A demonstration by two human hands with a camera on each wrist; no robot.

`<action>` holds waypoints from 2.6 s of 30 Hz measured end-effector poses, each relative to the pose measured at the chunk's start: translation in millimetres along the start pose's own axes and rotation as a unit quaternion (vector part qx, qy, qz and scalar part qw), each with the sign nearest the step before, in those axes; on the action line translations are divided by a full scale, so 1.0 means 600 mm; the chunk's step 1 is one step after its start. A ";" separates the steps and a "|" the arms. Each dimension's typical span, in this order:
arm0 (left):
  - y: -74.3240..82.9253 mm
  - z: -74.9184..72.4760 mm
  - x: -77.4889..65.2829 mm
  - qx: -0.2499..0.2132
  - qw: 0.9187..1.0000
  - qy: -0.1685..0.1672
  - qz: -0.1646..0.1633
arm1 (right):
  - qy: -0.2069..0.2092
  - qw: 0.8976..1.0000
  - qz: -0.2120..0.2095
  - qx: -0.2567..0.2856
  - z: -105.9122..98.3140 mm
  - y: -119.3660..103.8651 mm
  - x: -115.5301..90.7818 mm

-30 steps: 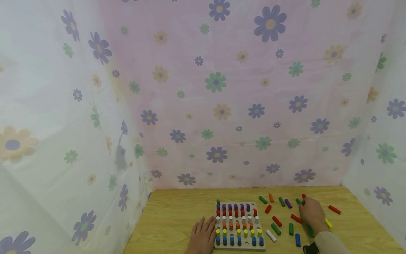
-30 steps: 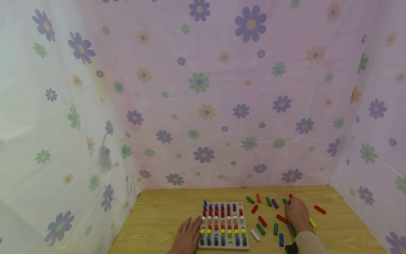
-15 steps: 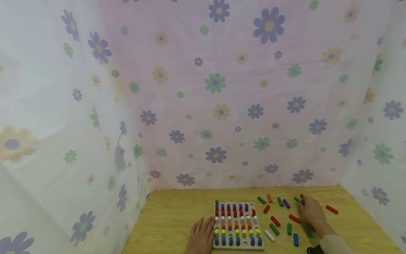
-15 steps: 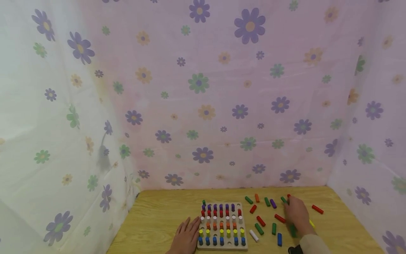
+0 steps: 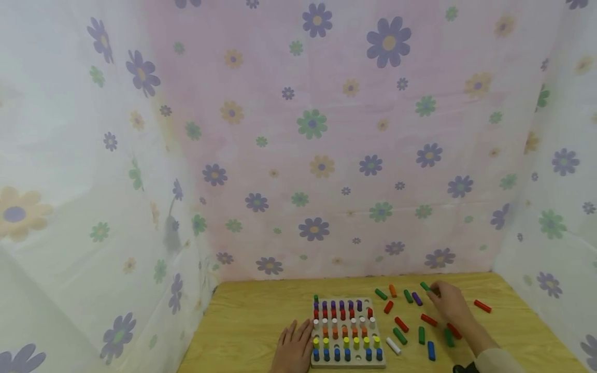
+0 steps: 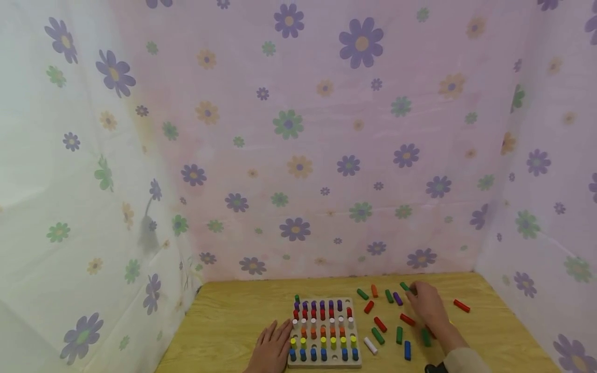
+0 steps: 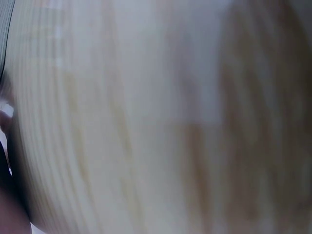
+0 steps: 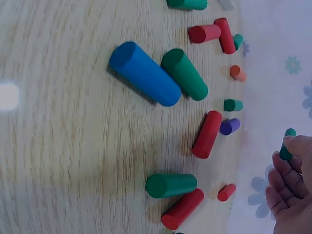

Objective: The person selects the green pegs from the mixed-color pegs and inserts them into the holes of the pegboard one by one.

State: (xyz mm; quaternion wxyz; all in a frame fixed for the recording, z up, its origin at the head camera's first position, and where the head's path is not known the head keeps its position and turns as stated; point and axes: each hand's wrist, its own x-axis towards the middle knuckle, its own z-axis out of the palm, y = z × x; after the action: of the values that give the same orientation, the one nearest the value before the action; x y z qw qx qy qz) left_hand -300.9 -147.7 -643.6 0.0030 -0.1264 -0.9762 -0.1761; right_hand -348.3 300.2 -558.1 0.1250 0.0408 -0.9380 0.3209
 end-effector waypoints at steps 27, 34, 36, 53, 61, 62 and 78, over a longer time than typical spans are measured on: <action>0.000 0.004 -0.003 0.007 1.000 0.010 -0.002 | 0.057 0.993 -0.081 0.072 0.024 -0.092 -0.014; 0.001 0.004 -0.004 0.018 1.000 0.014 -0.001 | 0.051 0.991 -0.072 0.100 0.027 -0.118 -0.015; 0.001 0.005 -0.003 0.020 1.000 0.014 0.000 | 0.043 0.992 -0.059 0.102 0.029 -0.122 -0.014; 0.000 0.004 -0.002 0.012 1.000 0.008 0.001 | 0.013 0.987 -0.034 0.159 0.081 -0.172 -0.014; 0.003 -0.001 -0.003 0.002 1.000 -0.004 0.005 | -0.007 0.979 -0.019 0.204 0.115 -0.182 -0.009; 0.004 -0.002 -0.003 0.001 1.000 -0.004 0.005 | -0.005 0.979 -0.025 0.205 0.119 -0.183 -0.009; -0.004 0.007 -0.002 0.003 1.000 0.016 0.009 | -0.029 0.975 -0.025 0.218 0.170 -0.224 -0.016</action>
State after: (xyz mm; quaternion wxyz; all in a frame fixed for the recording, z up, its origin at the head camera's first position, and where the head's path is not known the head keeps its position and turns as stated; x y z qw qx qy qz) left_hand -299.8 -148.5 -648.2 0.0206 -0.1328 -0.9753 -0.1753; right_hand -339.3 131.7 -558.7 0.0933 0.0997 -0.8473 0.5132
